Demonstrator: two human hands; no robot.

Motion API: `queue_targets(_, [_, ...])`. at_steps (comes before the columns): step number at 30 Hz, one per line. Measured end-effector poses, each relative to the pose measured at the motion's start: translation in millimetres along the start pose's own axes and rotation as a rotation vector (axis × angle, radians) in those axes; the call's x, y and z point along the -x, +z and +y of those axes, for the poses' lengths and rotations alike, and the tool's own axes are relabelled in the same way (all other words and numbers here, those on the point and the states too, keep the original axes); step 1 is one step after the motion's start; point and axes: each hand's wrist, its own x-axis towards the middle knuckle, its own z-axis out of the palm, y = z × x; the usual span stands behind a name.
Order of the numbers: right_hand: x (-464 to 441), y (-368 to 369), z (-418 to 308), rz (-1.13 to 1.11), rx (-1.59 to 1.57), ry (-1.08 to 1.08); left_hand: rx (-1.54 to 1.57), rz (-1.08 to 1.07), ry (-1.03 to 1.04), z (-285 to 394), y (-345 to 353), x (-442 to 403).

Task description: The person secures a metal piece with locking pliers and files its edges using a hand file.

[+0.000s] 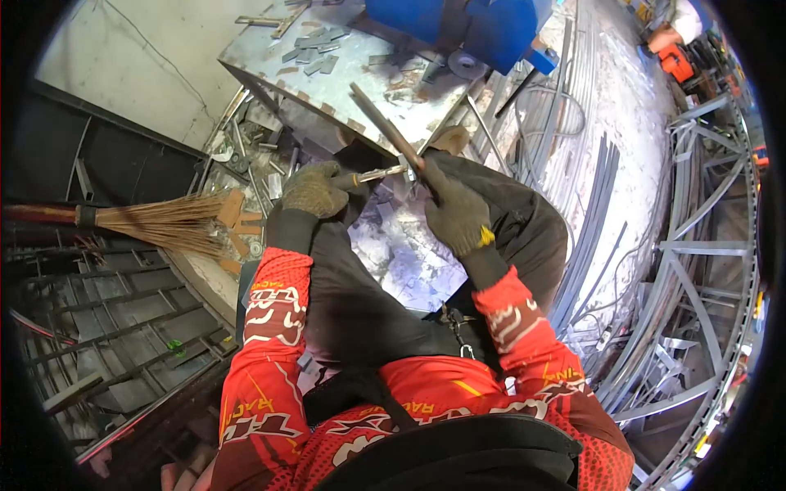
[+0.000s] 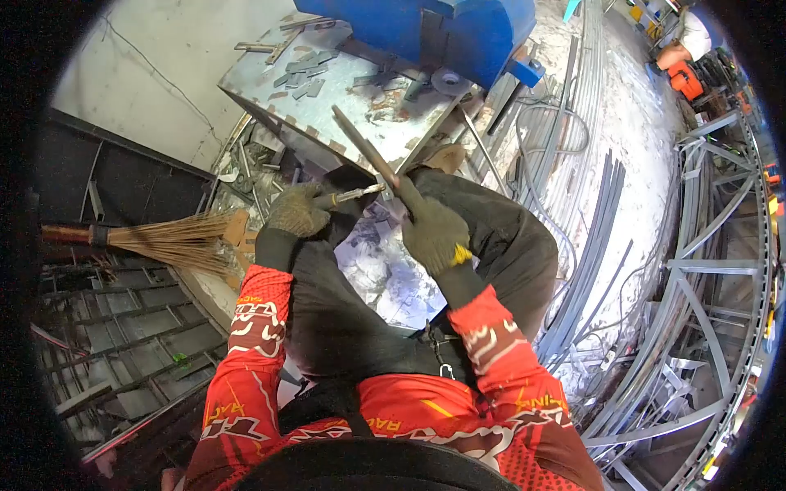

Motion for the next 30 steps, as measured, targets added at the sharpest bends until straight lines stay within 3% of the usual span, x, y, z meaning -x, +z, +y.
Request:
queue_targets(2, [-11.2,4.6,-4.4,0.071,-0.046,-0.038,-0.041,-0.068,-0.057,8.5,-8.8,0.2])
queue_targets(8, [88.7,-38.7,-1.7,-0.041,-0.070,0.116,-0.004,-0.170,-0.139,15.4,-17.8,-2.9])
queue_targets(12, [105.2,-44.6,0.2,-0.163,0.002,0.229,-0.040,-0.171,-0.113,14.6,-15.6,-4.2])
queue_targets(14, [71.1,-28.5,2.5,-0.023,-0.088,0.106,-0.051,-0.171,-0.125,16.2,-15.9,-3.8])
queue_targets(16, [29.6,-10.7,-0.4,-0.047,0.012,0.110,-0.066,-0.170,-0.136,17.3,-15.0,-2.4])
queue_targets(19, [-22.3,-8.9,-8.2,-0.035,-0.079,0.041,-0.028,-0.159,-0.161,17.9,-17.0,1.2])
queue_targets(23, [6.7,-30.1,-16.2,-0.151,-0.038,0.183,-0.009,-0.132,-0.155,23.3,-24.3,2.2])
queue_targets(27, [90.7,-36.1,6.3,-0.106,-0.059,0.159,-0.033,-0.106,-0.076,10.7,-12.0,-1.9])
queue_targets(30, [88.0,-34.3,13.1,0.021,-0.078,0.036,-0.068,-0.112,-0.076,11.0,-9.3,-2.2])
